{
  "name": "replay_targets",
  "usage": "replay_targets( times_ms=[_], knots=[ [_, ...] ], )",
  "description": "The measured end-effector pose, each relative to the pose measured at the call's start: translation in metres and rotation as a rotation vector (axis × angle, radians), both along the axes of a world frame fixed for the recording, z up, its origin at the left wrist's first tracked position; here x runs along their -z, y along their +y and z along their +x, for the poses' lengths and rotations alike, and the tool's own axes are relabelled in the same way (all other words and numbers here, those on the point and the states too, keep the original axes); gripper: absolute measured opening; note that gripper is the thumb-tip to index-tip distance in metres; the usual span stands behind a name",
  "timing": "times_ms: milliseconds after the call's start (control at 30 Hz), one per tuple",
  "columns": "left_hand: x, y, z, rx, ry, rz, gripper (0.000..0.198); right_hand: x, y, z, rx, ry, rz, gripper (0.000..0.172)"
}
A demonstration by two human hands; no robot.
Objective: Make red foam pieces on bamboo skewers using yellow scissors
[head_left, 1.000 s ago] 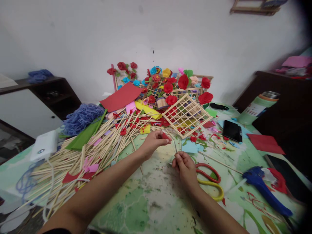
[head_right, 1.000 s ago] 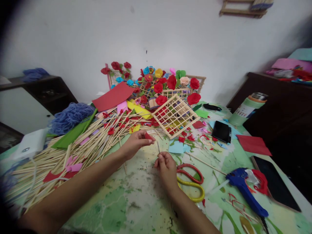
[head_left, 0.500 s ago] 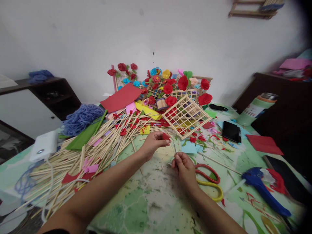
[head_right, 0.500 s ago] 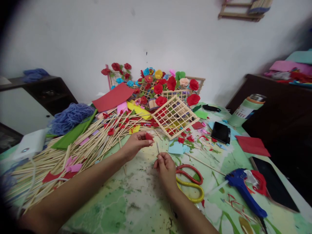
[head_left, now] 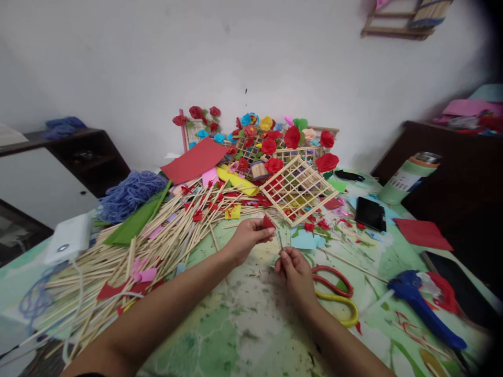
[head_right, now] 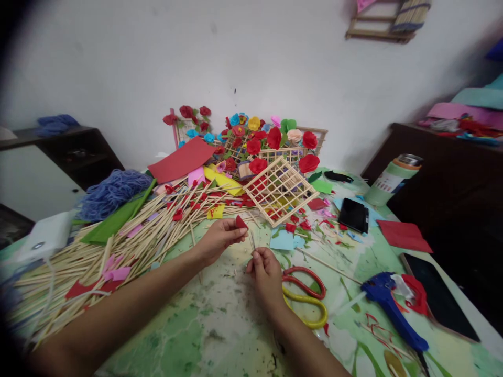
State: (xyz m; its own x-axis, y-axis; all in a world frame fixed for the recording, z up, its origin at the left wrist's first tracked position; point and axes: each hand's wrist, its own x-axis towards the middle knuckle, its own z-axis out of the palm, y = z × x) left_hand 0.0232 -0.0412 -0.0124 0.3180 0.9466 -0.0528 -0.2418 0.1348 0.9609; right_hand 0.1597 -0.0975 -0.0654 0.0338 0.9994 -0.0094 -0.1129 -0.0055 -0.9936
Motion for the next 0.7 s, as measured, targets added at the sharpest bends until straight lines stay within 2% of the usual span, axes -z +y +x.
replay_targets(
  times_ms=[500,700],
  knots=[
    [-0.0026,0.0006,-0.0006,-0.029,0.054,0.108,0.018,0.0014,0.0009,0.0020,0.028,0.006,0.018,0.026],
    [-0.0049,-0.0022,0.0003,-0.030,0.057,0.109,0.013,0.0011,0.0005,0.0004,-0.001,-0.001,0.010,0.026]
  ],
)
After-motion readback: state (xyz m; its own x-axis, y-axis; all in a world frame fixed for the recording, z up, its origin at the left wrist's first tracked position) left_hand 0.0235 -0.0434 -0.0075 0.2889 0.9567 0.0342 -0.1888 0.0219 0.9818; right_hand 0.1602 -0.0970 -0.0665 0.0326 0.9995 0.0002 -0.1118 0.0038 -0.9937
